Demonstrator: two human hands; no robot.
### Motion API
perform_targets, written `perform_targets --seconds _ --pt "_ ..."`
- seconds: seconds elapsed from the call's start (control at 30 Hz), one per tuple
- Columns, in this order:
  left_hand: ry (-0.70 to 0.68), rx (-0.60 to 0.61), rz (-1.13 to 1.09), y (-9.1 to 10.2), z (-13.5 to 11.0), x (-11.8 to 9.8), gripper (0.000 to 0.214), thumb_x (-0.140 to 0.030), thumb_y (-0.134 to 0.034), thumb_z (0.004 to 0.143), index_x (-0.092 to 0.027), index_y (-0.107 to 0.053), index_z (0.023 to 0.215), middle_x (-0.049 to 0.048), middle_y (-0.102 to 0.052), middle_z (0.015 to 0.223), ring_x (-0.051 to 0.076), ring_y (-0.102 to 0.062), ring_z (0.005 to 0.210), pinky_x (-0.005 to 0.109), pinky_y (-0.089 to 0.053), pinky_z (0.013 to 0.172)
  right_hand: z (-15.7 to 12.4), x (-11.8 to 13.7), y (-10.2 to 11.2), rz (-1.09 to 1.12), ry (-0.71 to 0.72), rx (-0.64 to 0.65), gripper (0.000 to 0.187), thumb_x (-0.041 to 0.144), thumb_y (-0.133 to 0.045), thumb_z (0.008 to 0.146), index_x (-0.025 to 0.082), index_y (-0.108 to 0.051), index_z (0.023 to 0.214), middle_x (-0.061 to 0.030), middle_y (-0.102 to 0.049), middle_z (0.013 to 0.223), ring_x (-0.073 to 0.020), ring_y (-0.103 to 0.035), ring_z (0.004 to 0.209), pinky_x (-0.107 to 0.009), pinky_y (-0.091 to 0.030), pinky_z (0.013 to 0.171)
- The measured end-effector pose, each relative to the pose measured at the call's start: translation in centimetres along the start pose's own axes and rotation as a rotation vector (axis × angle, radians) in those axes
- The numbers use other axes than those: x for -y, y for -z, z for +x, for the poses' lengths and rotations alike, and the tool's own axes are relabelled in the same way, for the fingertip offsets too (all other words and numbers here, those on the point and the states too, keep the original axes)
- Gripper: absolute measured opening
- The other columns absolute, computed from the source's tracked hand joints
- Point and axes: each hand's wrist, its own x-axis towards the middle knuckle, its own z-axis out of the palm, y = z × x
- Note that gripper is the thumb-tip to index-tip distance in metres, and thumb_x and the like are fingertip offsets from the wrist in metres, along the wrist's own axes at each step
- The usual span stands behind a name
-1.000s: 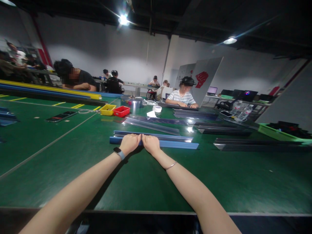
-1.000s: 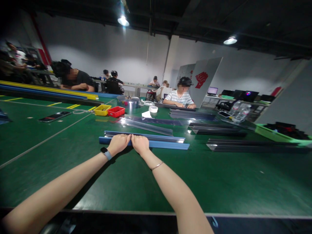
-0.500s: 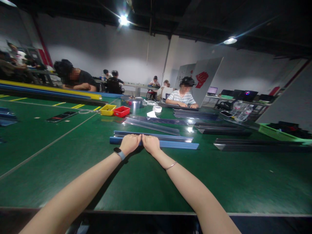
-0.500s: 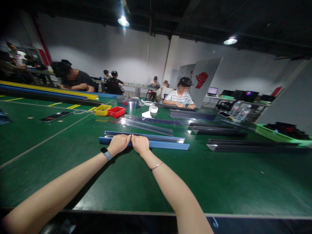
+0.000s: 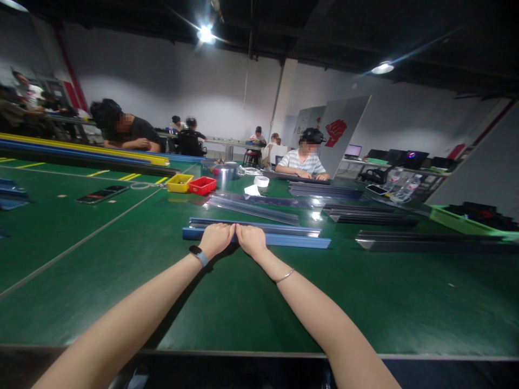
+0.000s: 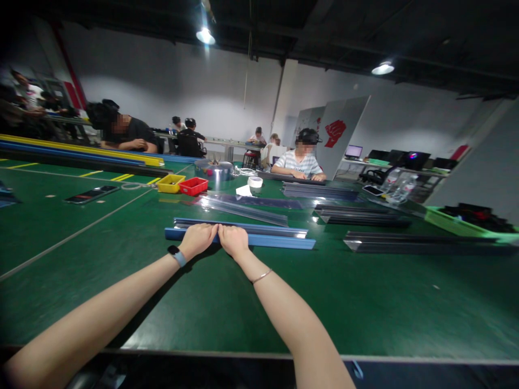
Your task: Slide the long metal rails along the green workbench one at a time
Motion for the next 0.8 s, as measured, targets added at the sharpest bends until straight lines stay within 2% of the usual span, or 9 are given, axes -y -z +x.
perform_targets --seconds 0.5,0.8 --pt "-0.016 -0.032 0.005 -0.07 -0.03 0.02 0.047 -0.035 -0.022 0.088 -0.014 -0.059 0.066 0.0078 -0.062 0.067 0.017 -0.057 0.064 0.028 -0.039 0.061 -0.11 -0.16 0.03 0.033 0.025 -0.026 0.046 0.031 -0.019 0.091 0.018 -0.061 0.078 -0.0047 -0.065 0.071 -0.0130 -0.057 0.066 -0.021 -0.031 0.056" --pt "-0.057 -0.064 -0.013 0.34 -0.01 -0.37 0.041 -0.031 -0.024 0.088 -0.016 -0.060 0.074 0.0067 -0.062 0.073 0.015 -0.056 0.073 0.028 -0.038 0.069 0.05 -0.16 -0.67 -0.008 0.019 -0.049 0.044 0.028 -0.021 0.090 0.019 -0.060 0.075 -0.0032 -0.065 0.069 -0.0129 -0.058 0.062 -0.021 -0.033 0.055"
